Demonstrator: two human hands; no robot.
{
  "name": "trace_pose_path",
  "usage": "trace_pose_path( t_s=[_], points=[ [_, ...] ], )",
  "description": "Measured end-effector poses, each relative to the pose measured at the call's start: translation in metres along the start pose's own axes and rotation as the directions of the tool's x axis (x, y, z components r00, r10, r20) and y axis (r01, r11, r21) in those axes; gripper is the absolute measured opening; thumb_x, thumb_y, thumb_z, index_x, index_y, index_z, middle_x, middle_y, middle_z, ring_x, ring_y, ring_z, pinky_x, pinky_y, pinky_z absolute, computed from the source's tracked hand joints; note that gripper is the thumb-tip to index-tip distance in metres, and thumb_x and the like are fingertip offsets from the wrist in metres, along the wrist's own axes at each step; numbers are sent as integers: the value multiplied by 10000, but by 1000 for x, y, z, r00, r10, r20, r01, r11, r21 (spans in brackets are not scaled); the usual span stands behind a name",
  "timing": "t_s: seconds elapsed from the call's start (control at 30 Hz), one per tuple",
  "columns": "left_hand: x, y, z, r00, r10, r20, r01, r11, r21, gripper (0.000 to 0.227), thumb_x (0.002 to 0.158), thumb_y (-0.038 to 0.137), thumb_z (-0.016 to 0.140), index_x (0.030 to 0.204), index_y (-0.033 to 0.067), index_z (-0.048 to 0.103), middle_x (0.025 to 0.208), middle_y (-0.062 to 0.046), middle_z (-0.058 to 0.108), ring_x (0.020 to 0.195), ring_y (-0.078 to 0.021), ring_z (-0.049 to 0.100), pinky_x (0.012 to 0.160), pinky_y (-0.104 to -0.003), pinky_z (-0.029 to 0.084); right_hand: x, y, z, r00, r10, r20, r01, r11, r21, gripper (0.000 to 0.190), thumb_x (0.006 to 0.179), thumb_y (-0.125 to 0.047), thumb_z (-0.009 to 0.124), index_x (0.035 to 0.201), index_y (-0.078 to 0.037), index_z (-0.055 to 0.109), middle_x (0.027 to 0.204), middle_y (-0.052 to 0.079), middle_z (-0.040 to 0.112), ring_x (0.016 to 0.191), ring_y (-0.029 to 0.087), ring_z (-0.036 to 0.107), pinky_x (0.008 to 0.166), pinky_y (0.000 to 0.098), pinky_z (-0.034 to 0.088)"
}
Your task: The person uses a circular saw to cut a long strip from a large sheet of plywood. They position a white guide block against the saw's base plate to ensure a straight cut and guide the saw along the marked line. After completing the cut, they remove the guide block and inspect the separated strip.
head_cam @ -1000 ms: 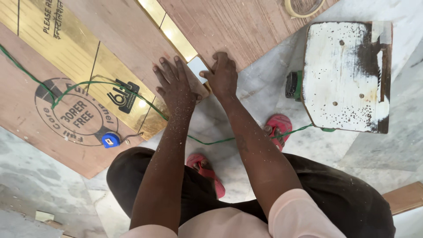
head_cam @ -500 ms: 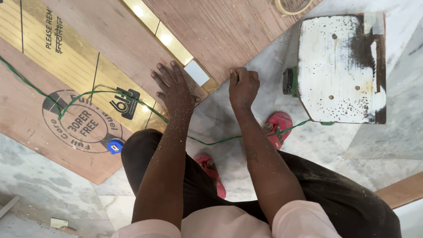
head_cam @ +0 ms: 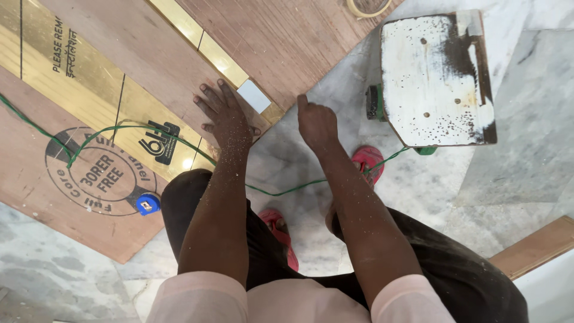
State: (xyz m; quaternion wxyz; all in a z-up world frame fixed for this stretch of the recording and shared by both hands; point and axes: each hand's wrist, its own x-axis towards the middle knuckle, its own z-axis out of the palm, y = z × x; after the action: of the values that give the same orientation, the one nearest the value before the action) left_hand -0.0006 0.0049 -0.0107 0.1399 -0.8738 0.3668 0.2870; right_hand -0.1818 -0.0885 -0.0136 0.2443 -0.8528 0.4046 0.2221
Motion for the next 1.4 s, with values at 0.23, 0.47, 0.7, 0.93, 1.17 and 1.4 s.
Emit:
trace_pose_path(
  t_s=[0.23, 0.47, 0.7, 0.93, 1.17, 1.4],
  points=[
    [5, -1, 12, 1000, -21, -7, 20, 999, -32, 1517, 569, 549, 967, 1632, 58, 2, 1648, -343, -55, 1504, -590, 6, 936, -780, 461, 27, 11, -46, 969, -213, -125, 180, 956, -231, 520, 889, -53, 632, 1404, -44, 558, 1489, 132, 499, 1224, 307, 570, 836, 456, 551],
    [5, -6, 19, 996, -9, -92, -3, 992, -124, 1418, 606, 406, 981, 1634, 88, 58, 1661, -325, 9, 1501, -589, 60, 950, -805, 429, 65, -7, -43, 984, -119, 134, 111, 992, 66, 528, 859, -183, 730, 1357, -100, 575, 1519, 144, 445, 1325, 339, 503, 1046, 461, 444],
    [0, -4, 3, 997, -14, -78, 3, 990, -139, 1423, 591, 426, 986, 1640, 93, 83, 1662, -318, 24, 1506, -580, 52, 959, -821, 411, 121, 39, -23, 880, -345, 326, 338, 938, 78, 780, 876, -262, 779, 1514, 19, 429, 1498, 260, 480, 1410, 385, 479, 1167, 434, 396],
    [-3, -2, 8, 991, -39, -132, 20, 990, -142, 1444, 540, 416, 1000, 1645, 118, 120, 1679, -278, 57, 1515, -562, 76, 959, -822, 420, 123, 46, 23, 780, -297, 551, 346, 938, 16, 1085, 801, -323, 799, 1596, 57, 164, 1627, 443, -89, 1456, 472, 355, 1189, 407, 373],
    [7, -4, 44, 919, -77, -386, 55, 996, -67, 746, 956, 181, 610, 1613, 148, 258, 1675, -228, 189, 1513, -528, 178, 924, -824, 437, 153, 49, 48, 714, -485, 504, 641, 743, -192, 1140, 829, -561, 768, 1554, 127, 217, 1608, 394, 190, 1538, 555, 82, 1283, 551, 87],
    [-4, -5, 27, 973, -86, -212, 53, 986, -157, 912, 862, 118, 738, 1603, 91, 206, 1698, -177, 122, 1539, -485, 104, 1002, -798, 387, 137, 9, 3, 815, -405, 414, 448, 894, -6, 1101, 784, -601, 802, 1579, -39, 288, 1626, 238, 351, 1532, 454, 260, 1259, 493, 252]
  ],
)
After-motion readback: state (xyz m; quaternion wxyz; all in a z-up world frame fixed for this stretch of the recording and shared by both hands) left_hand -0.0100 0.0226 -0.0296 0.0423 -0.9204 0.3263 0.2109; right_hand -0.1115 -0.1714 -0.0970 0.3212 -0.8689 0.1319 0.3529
